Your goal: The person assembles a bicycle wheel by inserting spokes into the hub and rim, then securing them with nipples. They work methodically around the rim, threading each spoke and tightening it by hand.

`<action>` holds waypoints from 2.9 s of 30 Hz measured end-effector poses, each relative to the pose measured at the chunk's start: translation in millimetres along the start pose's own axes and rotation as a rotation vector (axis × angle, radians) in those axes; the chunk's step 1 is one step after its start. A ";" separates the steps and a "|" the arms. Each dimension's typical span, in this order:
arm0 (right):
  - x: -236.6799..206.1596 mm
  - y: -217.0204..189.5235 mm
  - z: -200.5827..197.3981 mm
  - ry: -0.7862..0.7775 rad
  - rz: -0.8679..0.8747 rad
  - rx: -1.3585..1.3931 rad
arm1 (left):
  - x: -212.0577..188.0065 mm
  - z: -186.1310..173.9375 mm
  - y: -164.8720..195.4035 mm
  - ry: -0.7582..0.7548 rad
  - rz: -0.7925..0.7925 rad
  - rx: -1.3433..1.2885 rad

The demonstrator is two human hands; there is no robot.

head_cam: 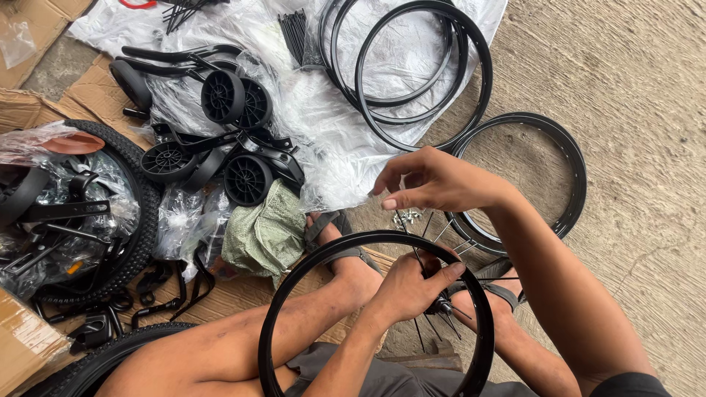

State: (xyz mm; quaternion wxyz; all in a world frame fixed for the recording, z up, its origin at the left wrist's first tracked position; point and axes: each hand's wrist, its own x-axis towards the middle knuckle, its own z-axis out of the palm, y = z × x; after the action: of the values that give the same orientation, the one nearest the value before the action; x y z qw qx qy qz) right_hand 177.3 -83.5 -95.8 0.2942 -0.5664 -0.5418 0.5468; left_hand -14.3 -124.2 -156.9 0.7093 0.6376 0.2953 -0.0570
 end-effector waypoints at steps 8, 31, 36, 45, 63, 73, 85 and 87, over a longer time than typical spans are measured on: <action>0.9 -2.0 -2.1 -0.016 -0.095 -0.037 | -0.6 1.4 0.6 -0.010 0.016 -0.014; -174.4 96.4 182.6 0.746 0.541 0.090 | 8.6 -8.1 -34.8 0.068 0.088 -0.251; -161.9 97.8 188.4 0.697 0.542 0.533 | 2.7 -17.1 -38.8 0.082 -0.003 -0.108; -169.1 104.7 186.6 0.658 0.460 0.800 | 7.6 -15.5 -60.9 0.049 -0.106 0.093; -146.6 41.7 210.5 0.710 0.019 -0.696 | 13.2 -10.3 -66.2 -0.166 -0.171 -0.113; -154.8 56.0 221.0 0.776 -0.065 -0.576 | -37.8 -33.7 -16.3 -0.055 -0.149 0.407; -142.9 67.7 244.6 0.762 -0.020 -0.500 | -71.9 -20.1 -65.1 0.180 -0.115 0.705; -139.6 66.1 249.2 0.794 -0.041 -0.427 | -68.5 -20.6 -67.1 0.186 -0.183 0.639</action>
State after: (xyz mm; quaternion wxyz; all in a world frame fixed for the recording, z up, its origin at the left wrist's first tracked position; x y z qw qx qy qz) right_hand -11.3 -294.6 -172.1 0.3666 -0.7695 -0.4987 0.1572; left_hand -108.2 -137.3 -181.8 0.4354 0.8009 0.3820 -0.1515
